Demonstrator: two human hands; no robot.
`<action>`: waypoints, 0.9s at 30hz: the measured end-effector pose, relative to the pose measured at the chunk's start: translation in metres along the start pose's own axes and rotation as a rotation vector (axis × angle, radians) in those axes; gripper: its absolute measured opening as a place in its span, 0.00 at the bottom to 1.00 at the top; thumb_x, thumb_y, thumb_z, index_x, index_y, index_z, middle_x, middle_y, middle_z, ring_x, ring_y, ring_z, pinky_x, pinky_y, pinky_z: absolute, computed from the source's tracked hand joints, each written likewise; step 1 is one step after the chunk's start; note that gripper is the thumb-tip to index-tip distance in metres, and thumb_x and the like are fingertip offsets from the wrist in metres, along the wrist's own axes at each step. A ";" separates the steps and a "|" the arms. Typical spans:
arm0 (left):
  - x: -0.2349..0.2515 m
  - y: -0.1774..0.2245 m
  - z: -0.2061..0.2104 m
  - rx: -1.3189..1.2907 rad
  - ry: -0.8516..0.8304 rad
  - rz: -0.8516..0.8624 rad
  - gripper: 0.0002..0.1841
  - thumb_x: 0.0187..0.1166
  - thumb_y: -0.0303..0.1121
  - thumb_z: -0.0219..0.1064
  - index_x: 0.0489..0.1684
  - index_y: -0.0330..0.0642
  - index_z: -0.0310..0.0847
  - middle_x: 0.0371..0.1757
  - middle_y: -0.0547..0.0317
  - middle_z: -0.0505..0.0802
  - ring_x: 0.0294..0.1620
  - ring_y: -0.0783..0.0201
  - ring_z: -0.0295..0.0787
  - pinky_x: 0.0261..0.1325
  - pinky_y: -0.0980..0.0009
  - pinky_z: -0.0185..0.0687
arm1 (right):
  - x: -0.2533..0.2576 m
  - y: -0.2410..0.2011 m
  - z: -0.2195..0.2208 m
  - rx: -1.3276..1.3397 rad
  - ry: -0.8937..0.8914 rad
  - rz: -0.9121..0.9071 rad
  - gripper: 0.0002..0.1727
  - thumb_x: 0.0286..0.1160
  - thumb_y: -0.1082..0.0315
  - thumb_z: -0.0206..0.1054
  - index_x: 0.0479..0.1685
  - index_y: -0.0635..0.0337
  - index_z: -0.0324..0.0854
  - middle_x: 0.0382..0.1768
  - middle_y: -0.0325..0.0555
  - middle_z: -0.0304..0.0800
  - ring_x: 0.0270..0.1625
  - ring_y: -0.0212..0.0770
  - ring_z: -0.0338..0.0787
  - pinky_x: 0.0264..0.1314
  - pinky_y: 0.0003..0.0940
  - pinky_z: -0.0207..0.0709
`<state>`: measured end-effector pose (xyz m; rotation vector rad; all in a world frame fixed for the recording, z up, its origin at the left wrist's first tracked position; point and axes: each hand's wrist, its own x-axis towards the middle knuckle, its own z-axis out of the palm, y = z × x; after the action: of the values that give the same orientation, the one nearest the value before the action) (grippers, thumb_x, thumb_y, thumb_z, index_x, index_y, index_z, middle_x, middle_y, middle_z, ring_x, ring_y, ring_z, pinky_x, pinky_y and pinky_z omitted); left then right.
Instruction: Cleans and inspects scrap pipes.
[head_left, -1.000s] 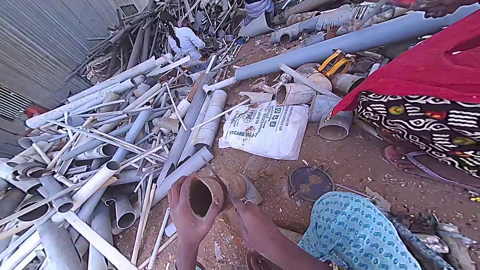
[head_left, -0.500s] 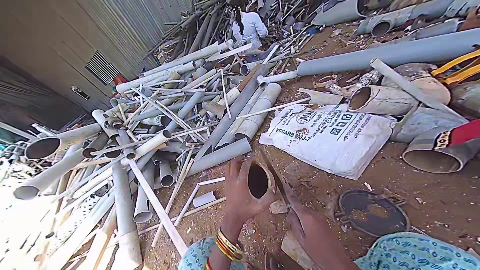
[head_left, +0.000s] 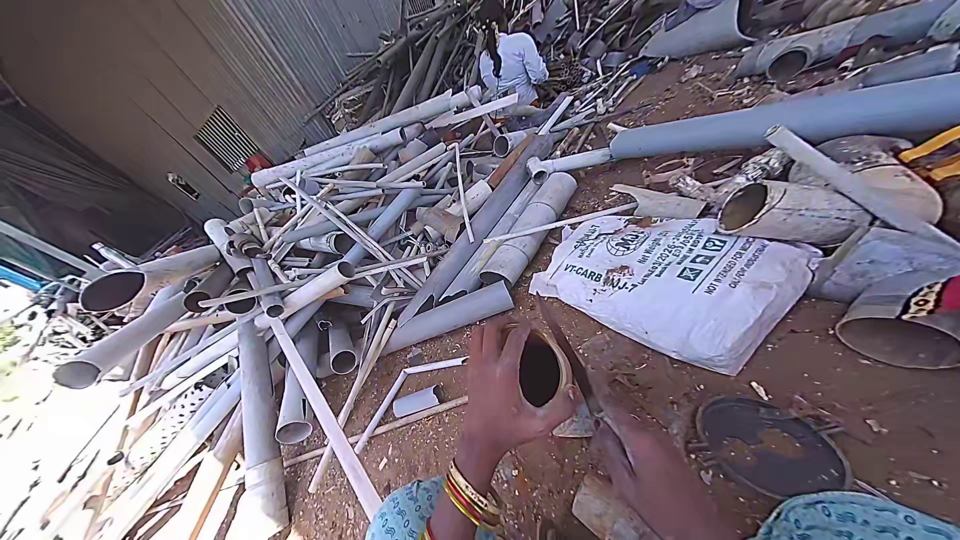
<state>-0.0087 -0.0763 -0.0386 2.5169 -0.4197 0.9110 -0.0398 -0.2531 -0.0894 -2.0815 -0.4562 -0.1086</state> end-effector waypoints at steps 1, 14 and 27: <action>0.000 0.003 0.001 0.000 -0.005 0.031 0.43 0.55 0.64 0.67 0.61 0.31 0.88 0.61 0.35 0.88 0.61 0.40 0.83 0.62 0.51 0.77 | 0.007 0.003 -0.001 0.021 0.011 -0.004 0.32 0.76 0.80 0.55 0.85 0.77 0.63 0.29 0.68 0.88 0.27 0.65 0.88 0.35 0.60 0.80; 0.007 0.003 0.008 -0.055 -0.031 0.079 0.42 0.56 0.64 0.67 0.60 0.33 0.89 0.61 0.35 0.88 0.62 0.42 0.83 0.64 0.53 0.77 | 0.008 0.017 -0.015 0.081 -0.016 0.054 0.32 0.79 0.75 0.54 0.87 0.68 0.65 0.35 0.66 0.90 0.29 0.59 0.87 0.36 0.55 0.80; 0.012 -0.030 -0.018 -0.100 -0.205 0.112 0.48 0.59 0.65 0.66 0.71 0.29 0.79 0.75 0.32 0.82 0.80 0.38 0.72 0.79 0.51 0.67 | 0.001 0.026 -0.083 -0.193 -0.196 0.146 0.25 0.83 0.63 0.63 0.78 0.57 0.80 0.47 0.68 0.92 0.49 0.70 0.90 0.53 0.66 0.77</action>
<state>0.0030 -0.0427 -0.0272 2.5237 -0.6594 0.6553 -0.0204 -0.3348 -0.0665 -2.3196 -0.4229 0.1438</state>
